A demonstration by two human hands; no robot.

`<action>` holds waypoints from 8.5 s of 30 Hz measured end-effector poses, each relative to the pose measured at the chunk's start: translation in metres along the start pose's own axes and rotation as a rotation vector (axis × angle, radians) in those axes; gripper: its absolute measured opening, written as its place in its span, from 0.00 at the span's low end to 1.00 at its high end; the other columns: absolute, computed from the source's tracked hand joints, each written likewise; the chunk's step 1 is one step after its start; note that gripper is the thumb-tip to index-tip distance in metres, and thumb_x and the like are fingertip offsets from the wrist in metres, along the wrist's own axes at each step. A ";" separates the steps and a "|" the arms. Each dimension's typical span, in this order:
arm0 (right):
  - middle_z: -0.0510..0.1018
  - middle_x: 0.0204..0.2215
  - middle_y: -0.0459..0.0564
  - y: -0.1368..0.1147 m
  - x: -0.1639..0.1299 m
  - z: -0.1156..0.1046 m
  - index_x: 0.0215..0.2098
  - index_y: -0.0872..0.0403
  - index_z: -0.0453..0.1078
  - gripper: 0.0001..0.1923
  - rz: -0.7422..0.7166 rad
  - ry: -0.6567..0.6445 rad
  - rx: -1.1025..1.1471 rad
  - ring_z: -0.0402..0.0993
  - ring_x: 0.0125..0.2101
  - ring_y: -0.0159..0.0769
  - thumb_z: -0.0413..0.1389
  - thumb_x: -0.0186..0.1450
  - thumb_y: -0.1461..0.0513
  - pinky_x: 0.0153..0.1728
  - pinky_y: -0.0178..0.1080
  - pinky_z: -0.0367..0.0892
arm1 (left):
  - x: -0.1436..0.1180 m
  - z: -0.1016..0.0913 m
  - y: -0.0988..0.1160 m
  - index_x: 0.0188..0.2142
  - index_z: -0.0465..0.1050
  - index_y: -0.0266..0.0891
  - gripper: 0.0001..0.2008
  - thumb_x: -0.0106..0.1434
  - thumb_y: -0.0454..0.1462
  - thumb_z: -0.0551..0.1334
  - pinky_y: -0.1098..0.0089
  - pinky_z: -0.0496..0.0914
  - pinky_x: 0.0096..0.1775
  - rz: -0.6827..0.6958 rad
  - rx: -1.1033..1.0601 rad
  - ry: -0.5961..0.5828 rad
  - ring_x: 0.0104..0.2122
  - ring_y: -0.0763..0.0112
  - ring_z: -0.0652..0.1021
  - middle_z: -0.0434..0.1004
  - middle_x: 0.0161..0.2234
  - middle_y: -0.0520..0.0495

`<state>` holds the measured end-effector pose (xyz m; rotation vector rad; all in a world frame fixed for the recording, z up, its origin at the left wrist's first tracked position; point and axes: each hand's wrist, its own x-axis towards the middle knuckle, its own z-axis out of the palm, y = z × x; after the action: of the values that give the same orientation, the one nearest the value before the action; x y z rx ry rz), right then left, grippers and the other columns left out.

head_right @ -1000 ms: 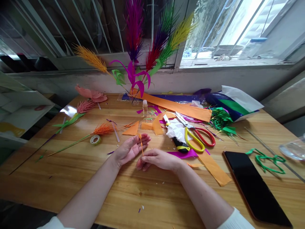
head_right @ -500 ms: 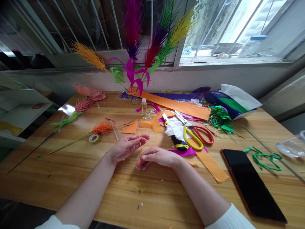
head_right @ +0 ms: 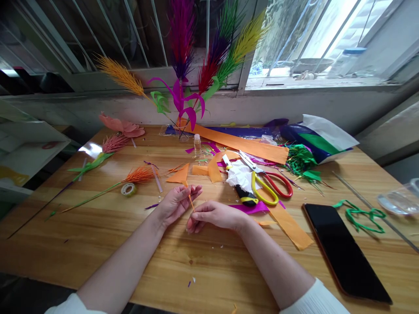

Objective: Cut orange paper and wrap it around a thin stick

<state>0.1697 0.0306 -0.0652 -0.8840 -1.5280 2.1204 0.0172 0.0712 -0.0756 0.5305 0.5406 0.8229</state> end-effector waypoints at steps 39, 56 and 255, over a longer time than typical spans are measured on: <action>0.63 0.16 0.39 0.006 0.011 0.000 0.20 0.57 0.63 0.17 0.010 0.605 -0.138 0.53 0.18 0.24 0.61 0.46 0.52 0.20 0.31 0.48 | 0.006 0.006 -0.008 0.25 0.73 0.30 0.12 0.39 0.34 0.70 0.76 0.67 0.35 -0.025 0.037 0.195 0.28 0.76 0.75 0.76 0.26 0.47; 0.66 0.19 0.42 0.001 0.007 0.001 0.30 0.57 0.68 0.19 -0.017 0.481 -0.079 0.55 0.18 0.24 0.57 0.50 0.50 0.20 0.30 0.51 | 0.005 0.004 -0.007 0.25 0.74 0.32 0.09 0.44 0.36 0.67 0.75 0.66 0.35 -0.015 0.085 0.152 0.29 0.75 0.74 0.76 0.26 0.47; 0.64 0.14 0.41 0.000 0.001 -0.002 0.21 0.58 0.65 0.15 0.096 0.632 -0.324 0.54 0.16 0.23 0.57 0.50 0.53 0.17 0.29 0.48 | 0.008 -0.003 0.002 0.32 0.74 0.33 0.09 0.50 0.35 0.64 0.69 0.58 0.51 0.006 0.057 0.071 0.42 0.73 0.72 0.75 0.37 0.43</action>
<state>0.1706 0.0327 -0.0664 -1.5805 -1.5036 1.4407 0.0187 0.0796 -0.0782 0.5572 0.6297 0.8367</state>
